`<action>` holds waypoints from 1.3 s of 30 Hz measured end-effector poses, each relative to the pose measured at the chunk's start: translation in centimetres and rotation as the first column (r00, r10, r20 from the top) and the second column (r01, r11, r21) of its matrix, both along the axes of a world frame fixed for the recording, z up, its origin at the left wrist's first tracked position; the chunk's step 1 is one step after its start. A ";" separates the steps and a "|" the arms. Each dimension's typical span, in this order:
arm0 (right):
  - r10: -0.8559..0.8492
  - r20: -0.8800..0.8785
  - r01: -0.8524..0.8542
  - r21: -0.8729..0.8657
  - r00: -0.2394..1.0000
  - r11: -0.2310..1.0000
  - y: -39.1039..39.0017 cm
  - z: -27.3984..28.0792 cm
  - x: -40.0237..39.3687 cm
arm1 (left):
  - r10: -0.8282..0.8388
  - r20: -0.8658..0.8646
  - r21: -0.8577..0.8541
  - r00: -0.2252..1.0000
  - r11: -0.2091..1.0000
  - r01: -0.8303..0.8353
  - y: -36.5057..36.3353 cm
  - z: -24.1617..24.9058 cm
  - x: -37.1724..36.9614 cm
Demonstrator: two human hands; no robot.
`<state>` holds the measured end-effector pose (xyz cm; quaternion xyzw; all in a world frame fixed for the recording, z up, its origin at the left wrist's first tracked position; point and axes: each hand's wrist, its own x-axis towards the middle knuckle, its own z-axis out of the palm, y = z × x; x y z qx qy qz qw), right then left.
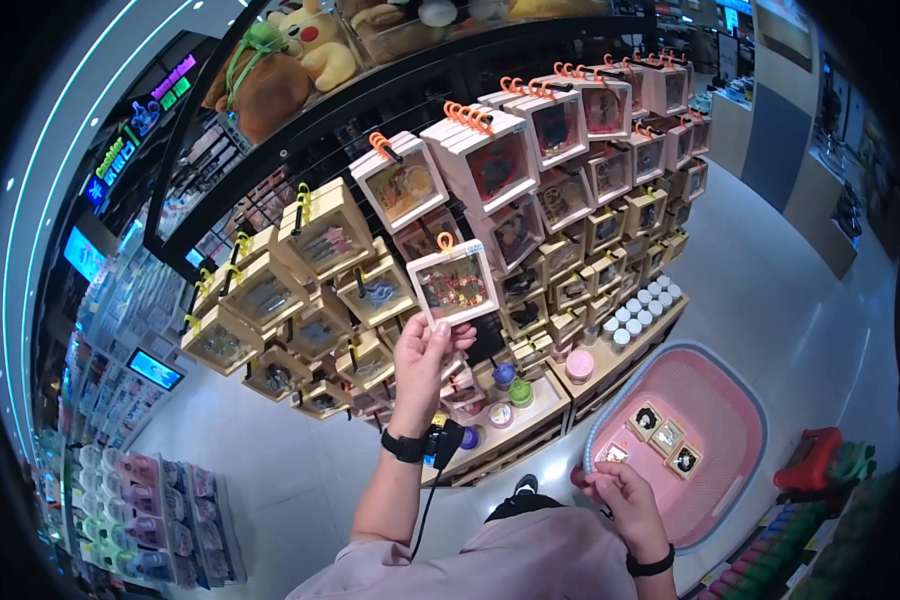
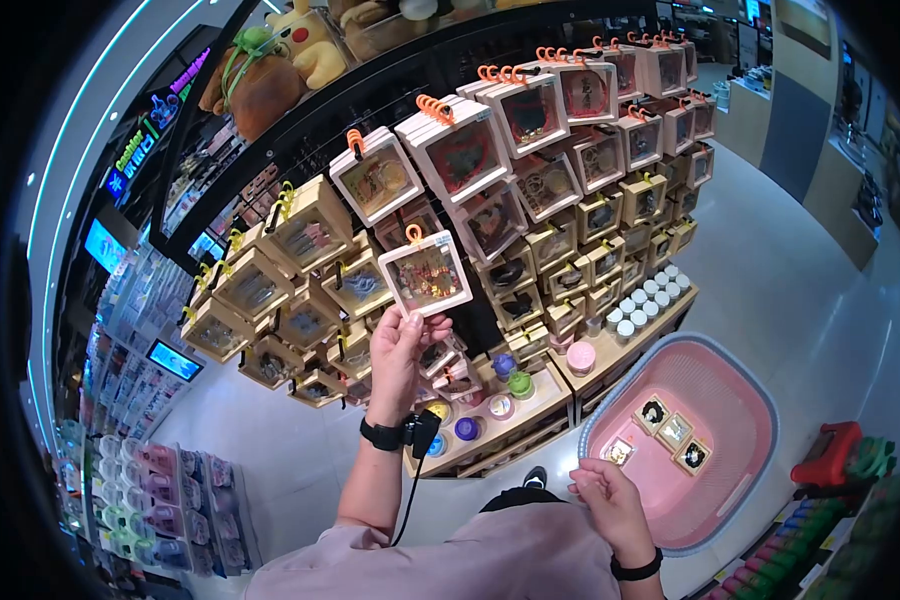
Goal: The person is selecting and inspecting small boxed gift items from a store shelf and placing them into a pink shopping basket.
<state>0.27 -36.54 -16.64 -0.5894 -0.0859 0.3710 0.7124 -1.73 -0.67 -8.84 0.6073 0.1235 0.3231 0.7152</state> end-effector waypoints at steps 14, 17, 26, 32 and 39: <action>0.009 0.007 -0.009 0.003 1.000 1.000 0.5 -0.9 0.0 | 0.018 -0.032 -0.016 0.999 1.000 -0.019 0.0 0.0 -1.0; 0.007 0.004 -0.007 0.003 1.000 1.000 0.6 -0.8 0.0 | 0.021 -0.033 -0.048 0.999 0.999 -0.022 0.3 0.2 -0.6; -0.006 0.017 0.006 -0.012 1.000 1.000 0.4 -0.5 -0.1 | 0.024 0.012 -0.189 1.000 0.982 -0.021 2.9 0.3 2.4; -0.017 0.016 0.017 -0.032 1.000 0.999 0.2 -0.5 -0.4 | 0.036 0.037 -0.311 0.999 0.950 -0.023 2.6 -0.3 3.5; -0.033 -0.011 0.032 -0.056 0.999 0.998 -0.3 -0.8 -0.2 | 0.112 0.073 -0.344 0.991 0.936 -0.080 1.3 -0.2 2.8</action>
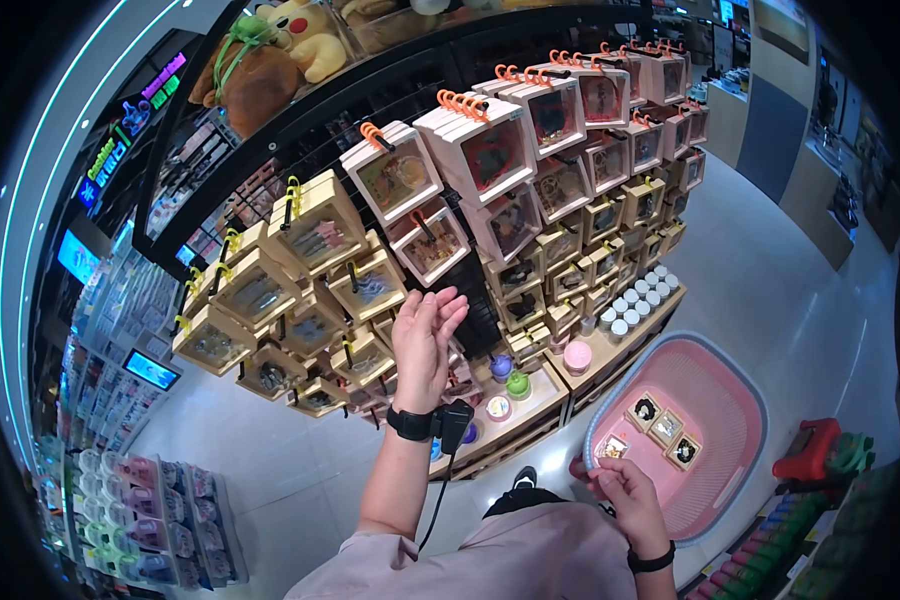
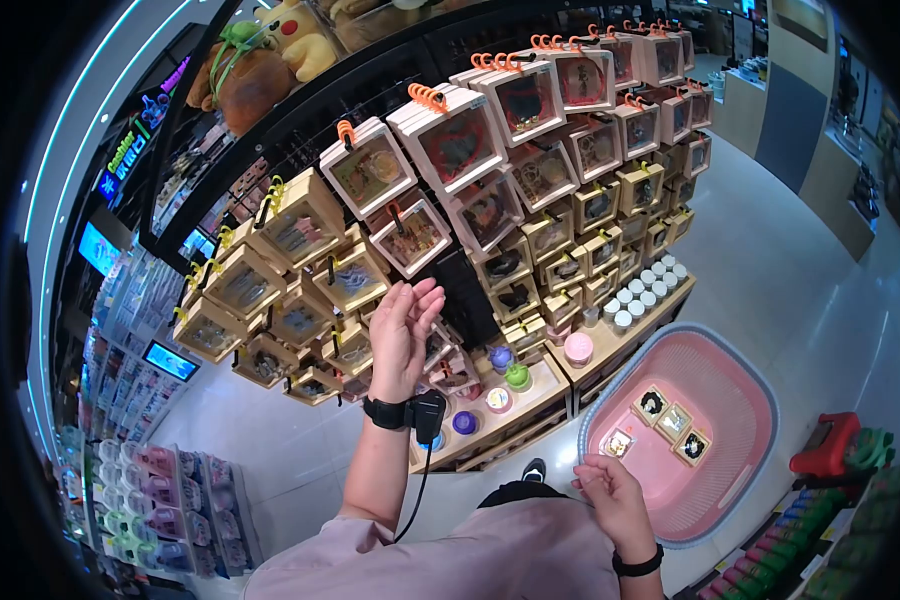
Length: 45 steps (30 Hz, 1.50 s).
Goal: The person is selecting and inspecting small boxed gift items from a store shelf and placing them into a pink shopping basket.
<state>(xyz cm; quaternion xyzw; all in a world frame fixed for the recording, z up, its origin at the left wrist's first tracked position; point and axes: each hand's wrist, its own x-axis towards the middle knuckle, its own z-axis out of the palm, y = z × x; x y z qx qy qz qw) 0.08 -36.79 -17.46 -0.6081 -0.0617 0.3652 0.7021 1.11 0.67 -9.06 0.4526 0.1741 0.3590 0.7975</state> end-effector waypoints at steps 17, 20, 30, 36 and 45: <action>-0.032 0.326 0.243 -0.630 0.945 0.737 -9.4 -16.4 18.9 | -0.130 -0.640 0.279 0.757 0.880 0.386 -11.0 -14.1 -11.4; 0.160 0.202 0.073 -0.808 0.966 0.585 -9.5 -24.8 18.8 | -0.187 -0.722 0.217 0.666 0.853 0.475 -11.5 -15.3 -12.8; -0.459 -0.177 0.173 -0.763 0.871 0.623 -5.4 -46.7 13.5 | -0.108 -0.924 0.061 0.367 0.906 0.419 -9.0 -15.6 -18.5; -0.560 -0.182 0.301 -0.689 0.808 0.659 -1.1 -49.7 14.0 | -0.003 -0.972 0.100 0.236 0.902 0.421 -7.6 -15.1 -19.5; -0.481 -0.573 0.296 -0.390 0.663 0.872 3.7 -45.9 16.3 | -0.038 -0.971 0.082 0.234 0.873 0.481 -7.6 -15.6 -16.9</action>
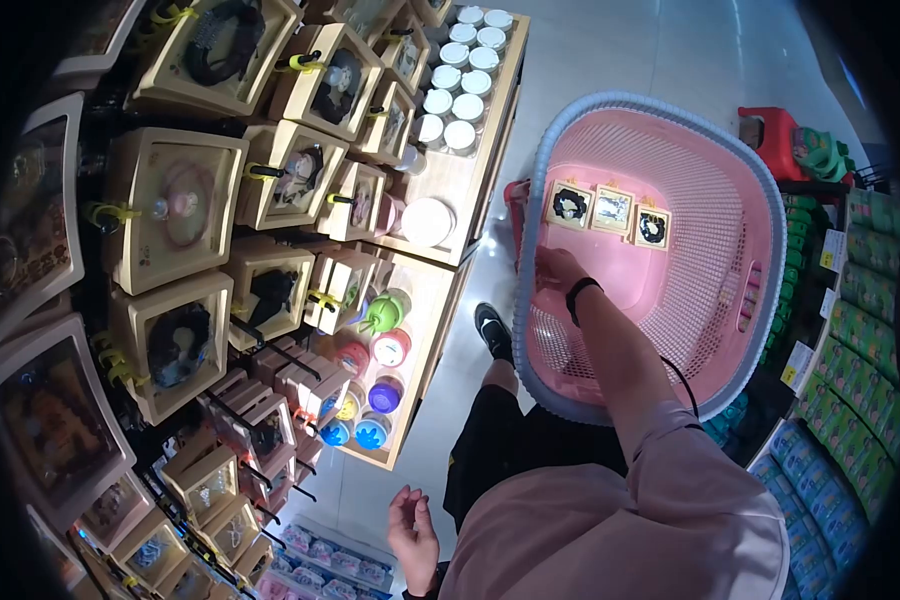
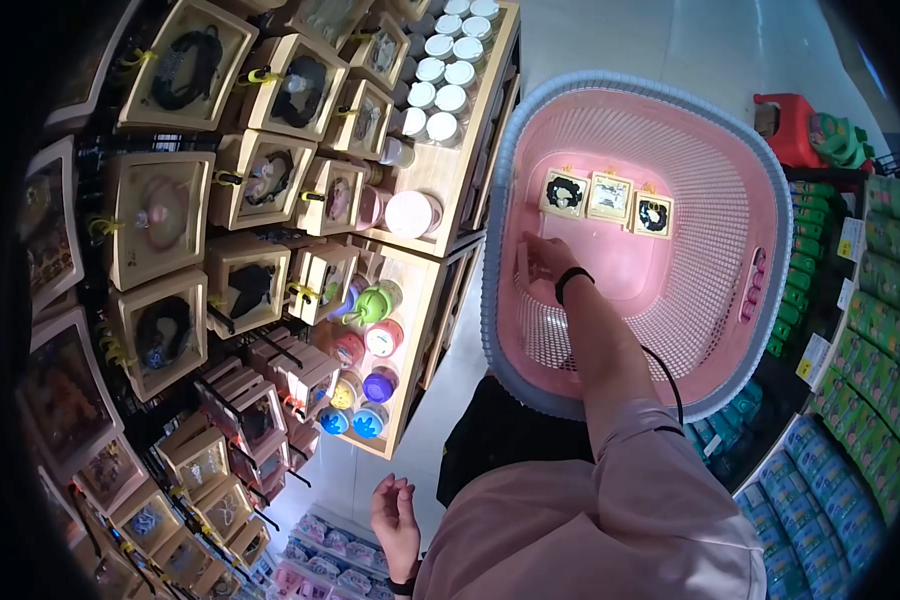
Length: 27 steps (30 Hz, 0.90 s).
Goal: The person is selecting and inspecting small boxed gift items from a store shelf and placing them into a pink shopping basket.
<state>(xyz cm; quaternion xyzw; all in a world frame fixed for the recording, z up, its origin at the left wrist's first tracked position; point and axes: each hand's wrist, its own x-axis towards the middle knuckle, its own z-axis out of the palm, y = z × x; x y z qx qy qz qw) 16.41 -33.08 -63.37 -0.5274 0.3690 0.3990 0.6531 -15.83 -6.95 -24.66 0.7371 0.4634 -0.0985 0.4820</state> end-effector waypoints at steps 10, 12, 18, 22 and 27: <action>0.286 0.061 -0.253 -0.316 0.956 0.914 0.4 -2.0 -1.4 | -0.079 -0.015 0.040 0.997 0.996 0.079 -1.3 0.4 -0.1; 0.315 0.073 -0.258 -0.420 0.946 0.870 0.3 -2.2 -1.6 | -0.085 -0.013 0.046 0.996 0.995 0.086 -1.4 0.4 -0.3; 0.231 -0.138 -0.269 -0.449 0.963 0.852 -0.4 1.7 -1.2 | -0.125 -0.010 0.039 0.992 0.991 0.125 -1.9 -0.1 -0.8; -0.015 -0.157 -0.010 -0.160 0.987 0.987 0.1 1.6 -2.0 | -0.151 -0.027 0.039 0.988 0.988 0.152 -2.0 -0.5 -1.2; -0.239 -0.306 0.294 0.146 0.922 0.945 1.2 -3.7 -1.7 | -0.187 -0.058 0.054 0.981 0.980 0.190 -2.0 -0.3 -0.9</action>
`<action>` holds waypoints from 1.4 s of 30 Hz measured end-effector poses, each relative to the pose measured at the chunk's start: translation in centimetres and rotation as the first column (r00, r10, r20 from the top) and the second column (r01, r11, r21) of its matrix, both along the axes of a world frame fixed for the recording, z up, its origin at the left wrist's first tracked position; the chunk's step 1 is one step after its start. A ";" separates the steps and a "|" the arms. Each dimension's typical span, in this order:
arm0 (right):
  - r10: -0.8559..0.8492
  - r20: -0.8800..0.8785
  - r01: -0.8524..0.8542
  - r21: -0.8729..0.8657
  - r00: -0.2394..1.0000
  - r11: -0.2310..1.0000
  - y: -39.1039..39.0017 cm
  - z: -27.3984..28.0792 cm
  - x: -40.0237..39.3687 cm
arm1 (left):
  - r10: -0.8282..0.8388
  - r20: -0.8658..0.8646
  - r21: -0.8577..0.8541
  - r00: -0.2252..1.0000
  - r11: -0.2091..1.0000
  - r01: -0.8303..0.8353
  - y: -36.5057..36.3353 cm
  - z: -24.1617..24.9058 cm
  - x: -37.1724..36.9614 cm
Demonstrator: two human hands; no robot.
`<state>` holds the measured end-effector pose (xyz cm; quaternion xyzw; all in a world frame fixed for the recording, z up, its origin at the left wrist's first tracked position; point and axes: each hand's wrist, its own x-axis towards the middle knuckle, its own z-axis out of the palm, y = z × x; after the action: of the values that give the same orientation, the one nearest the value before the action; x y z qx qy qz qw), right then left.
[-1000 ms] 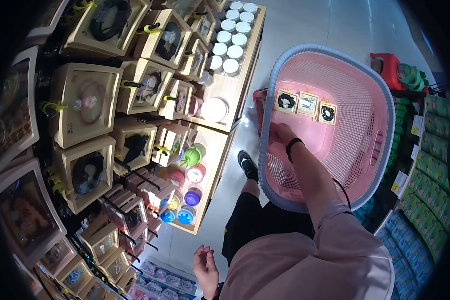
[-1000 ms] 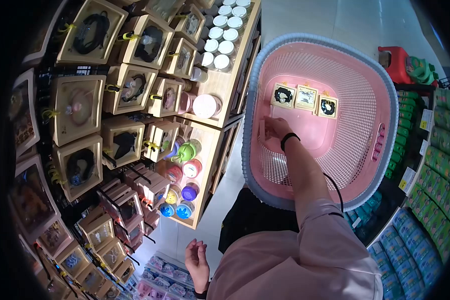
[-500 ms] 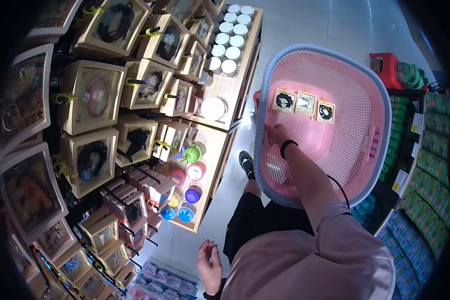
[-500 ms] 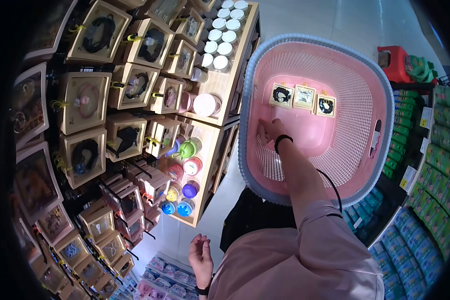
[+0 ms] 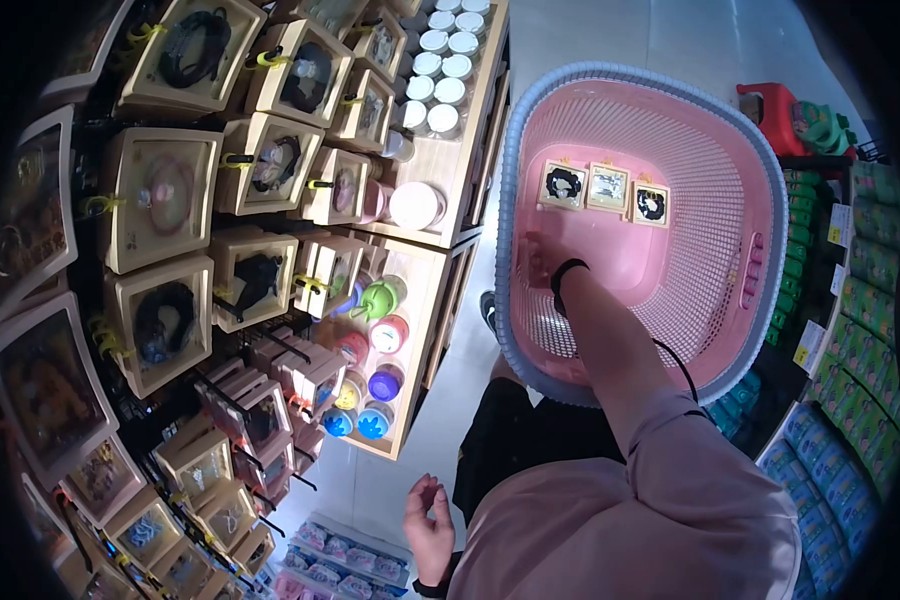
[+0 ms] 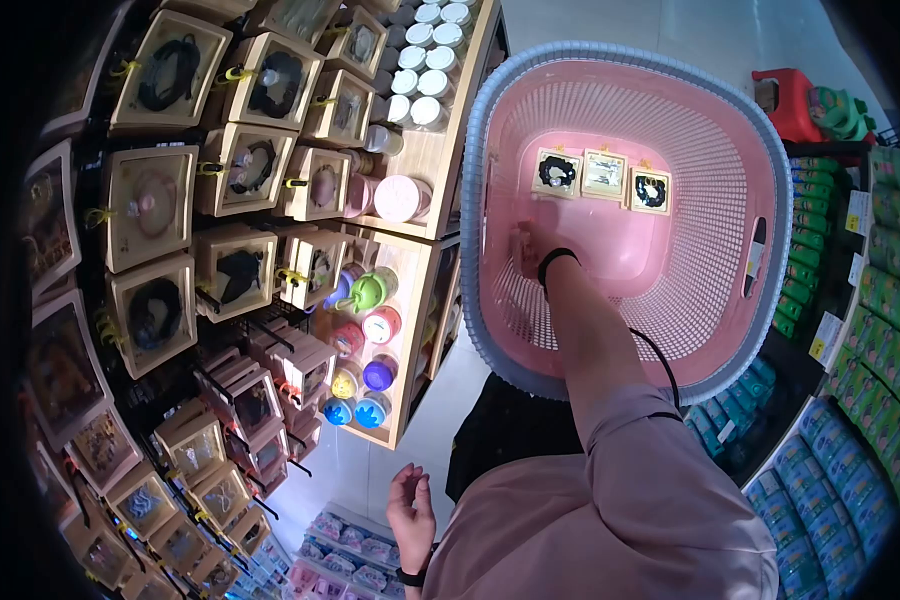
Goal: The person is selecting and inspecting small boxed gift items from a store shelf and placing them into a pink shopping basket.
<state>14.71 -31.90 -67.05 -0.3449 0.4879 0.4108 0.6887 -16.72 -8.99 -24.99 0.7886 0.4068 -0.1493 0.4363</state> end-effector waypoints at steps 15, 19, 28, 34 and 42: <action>-0.032 0.514 -0.158 0.323 0.857 0.933 -9.5 20.0 3.1 | -0.363 0.334 0.107 0.870 0.931 0.348 -1.5 2.4 7.6; -0.146 0.582 0.020 0.217 0.800 0.976 -6.9 35.5 -0.6 | -0.481 0.472 0.142 0.739 0.868 0.475 -4.5 4.6 11.9; -0.145 0.733 -0.203 0.364 0.665 0.909 -2.5 47.8 -10.2 | -0.608 0.646 0.412 0.462 0.787 0.460 -10.2 5.8 12.9; -0.061 0.831 -0.188 0.196 0.554 0.962 -2.2 50.9 -12.6 | -0.567 0.671 0.346 0.477 0.809 0.475 -10.3 6.5 12.1; 0.017 0.889 -0.242 0.106 0.457 0.964 -3.1 51.3 -14.0 | -0.188 0.850 0.028 0.493 0.949 0.314 -8.1 7.6 11.6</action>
<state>0.69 -34.97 -15.74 -0.4658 -0.0132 0.2761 0.8406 -5.07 -17.06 -17.40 0.7820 0.0154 0.1614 0.6018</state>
